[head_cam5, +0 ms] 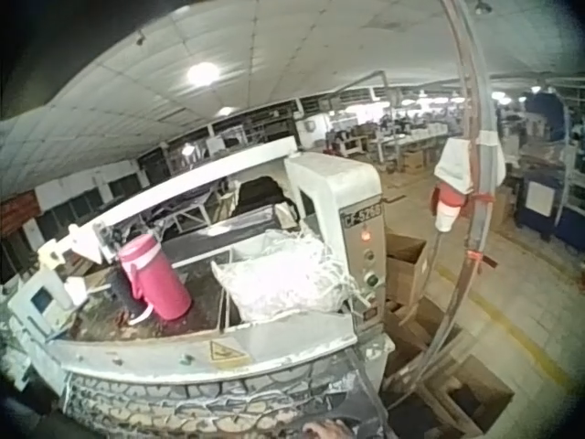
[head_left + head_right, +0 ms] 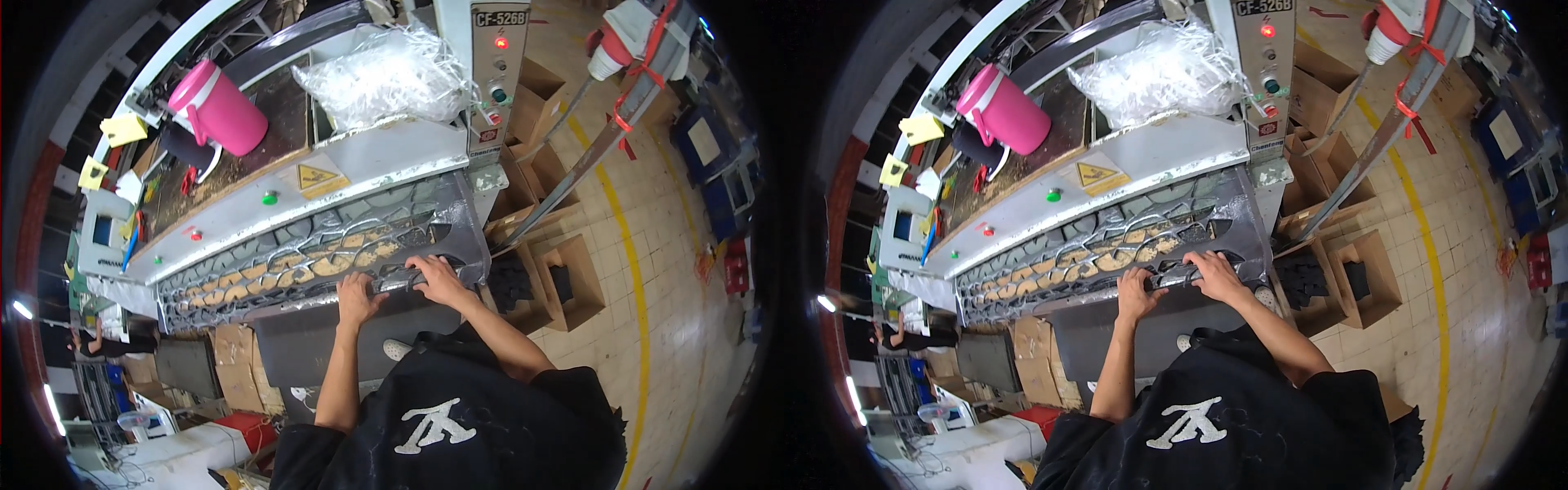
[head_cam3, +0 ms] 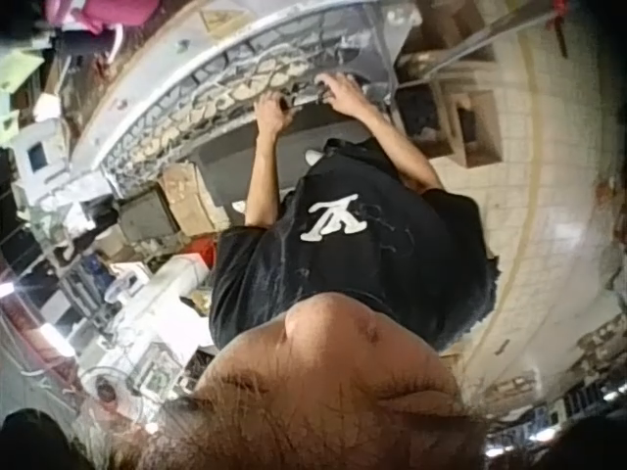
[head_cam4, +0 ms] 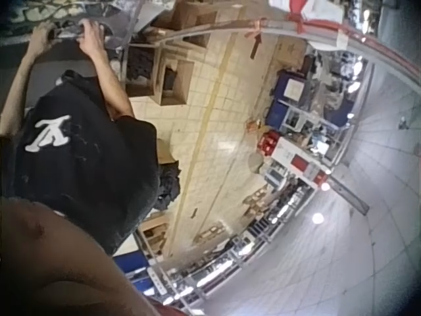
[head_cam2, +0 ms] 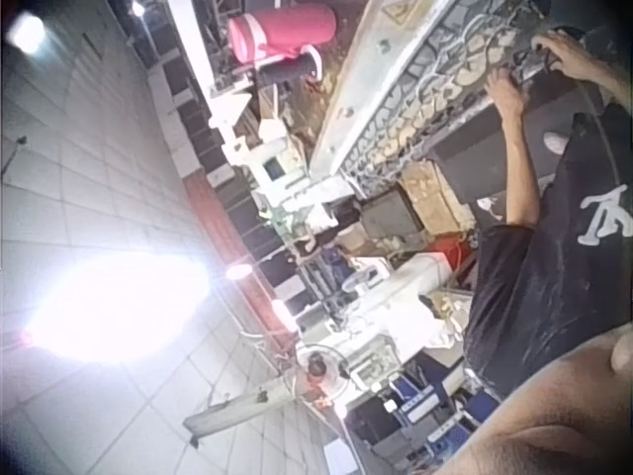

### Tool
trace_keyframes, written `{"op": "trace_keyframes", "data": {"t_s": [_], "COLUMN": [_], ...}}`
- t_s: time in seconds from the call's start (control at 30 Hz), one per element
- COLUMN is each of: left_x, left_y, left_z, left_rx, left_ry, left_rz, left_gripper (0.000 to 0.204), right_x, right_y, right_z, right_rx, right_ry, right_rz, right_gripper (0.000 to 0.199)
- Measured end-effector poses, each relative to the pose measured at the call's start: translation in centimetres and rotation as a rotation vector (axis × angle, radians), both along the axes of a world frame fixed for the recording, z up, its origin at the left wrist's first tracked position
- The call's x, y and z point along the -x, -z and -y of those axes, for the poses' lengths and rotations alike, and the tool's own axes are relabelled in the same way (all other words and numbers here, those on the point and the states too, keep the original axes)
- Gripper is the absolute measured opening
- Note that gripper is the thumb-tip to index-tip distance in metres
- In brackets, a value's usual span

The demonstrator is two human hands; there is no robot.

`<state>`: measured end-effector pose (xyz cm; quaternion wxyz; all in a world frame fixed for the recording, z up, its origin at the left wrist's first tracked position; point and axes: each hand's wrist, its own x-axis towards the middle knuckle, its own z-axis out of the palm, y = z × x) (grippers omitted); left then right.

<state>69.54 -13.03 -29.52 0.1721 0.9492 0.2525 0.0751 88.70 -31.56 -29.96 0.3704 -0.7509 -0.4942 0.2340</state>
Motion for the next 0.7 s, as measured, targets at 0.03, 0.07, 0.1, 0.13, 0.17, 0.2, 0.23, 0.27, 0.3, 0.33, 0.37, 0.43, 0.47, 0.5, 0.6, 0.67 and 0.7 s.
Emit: {"op": "trace_keyframes", "data": {"t_s": [0.03,0.07,0.1,0.13,0.17,0.2,0.23,0.27,0.3,0.33,0.37,0.43,0.47,0.5,0.6,0.67,0.7], "left_x": [0.0,0.1,0.6,1.3,2.0,2.4,2.5,2.0,1.0,-0.1,-2.0,-6.9,-9.7,-12.6,-19.7,-21.5,-21.7], "left_y": [-0.1,-0.2,0.1,0.5,0.8,0.8,-0.2,-1.5,-2.6,-3.2,-3.4,-3.3,-2.6,-2.3,1.0,3.6,4.7], "left_z": [0.1,0.2,0.3,0.6,0.8,1.1,1.2,1.0,0.6,0.3,-0.2,-0.8,-1.0,-0.7,0.6,1.3,1.7], "left_rx": [-0.003,-0.007,-0.009,-0.005,-0.001,0.093,0.123,0.153,0.278,0.392,0.36,0.256,0.186,0.148,0.115,0.176,0.223], "left_ry": [0.009,0.019,0.01,0.036,0.063,0.035,0.076,0.122,0.109,0.013,-0.068,-0.111,-0.061,-0.024,0.069,0.09,0.092], "left_rz": [-0.005,-0.009,-0.006,0.016,0.038,-0.039,-0.112,-0.184,-0.245,-0.145,-0.049,0.145,0.242,0.256,0.213,0.174,0.129], "left_gripper": [0.053,0.053,0.053,0.054,0.055,0.053,0.054,0.056,0.062,0.052,0.047,0.039,0.038,0.046,0.068,0.072,0.076], "right_x": [0.0,0.0,0.4,0.8,1.0,0.9,1.0,0.6,-0.1,-0.6,-1.1,-4.4,-7.0,-9.8,-16.0,-18.0,-18.3], "right_y": [0.0,0.0,0.0,0.2,0.4,1.1,1.2,0.9,0.3,0.1,0.2,0.3,0.1,-0.6,-1.0,0.3,0.8], "right_z": [0.1,0.2,0.3,0.7,1.2,2.0,2.9,3.6,4.0,4.5,4.6,2.7,1.5,0.5,-2.5,-3.2,-3.4], "right_rx": [0.004,0.006,-0.007,-0.022,0.0,0.042,-0.022,-0.085,-0.083,-0.022,0.042,-0.174,-0.22,-0.147,-0.041,0.148,0.224], "right_ry": [-0.012,-0.022,-0.025,-0.021,-0.045,-0.088,-0.097,-0.101,-0.092,-0.023,0.051,0.424,0.51,0.489,0.317,0.038,-0.042], "right_rz": [0.025,0.051,0.05,0.053,0.015,-0.026,-0.059,-0.091,-0.086,-0.263,-0.44,-0.164,-0.108,-0.002,0.216,0.357,0.315], "right_gripper": [0.058,0.056,0.055,0.054,0.053,0.058,0.051,0.045,0.045,0.034,0.025,0.018,0.018,0.027,0.064,0.081,0.091]}}
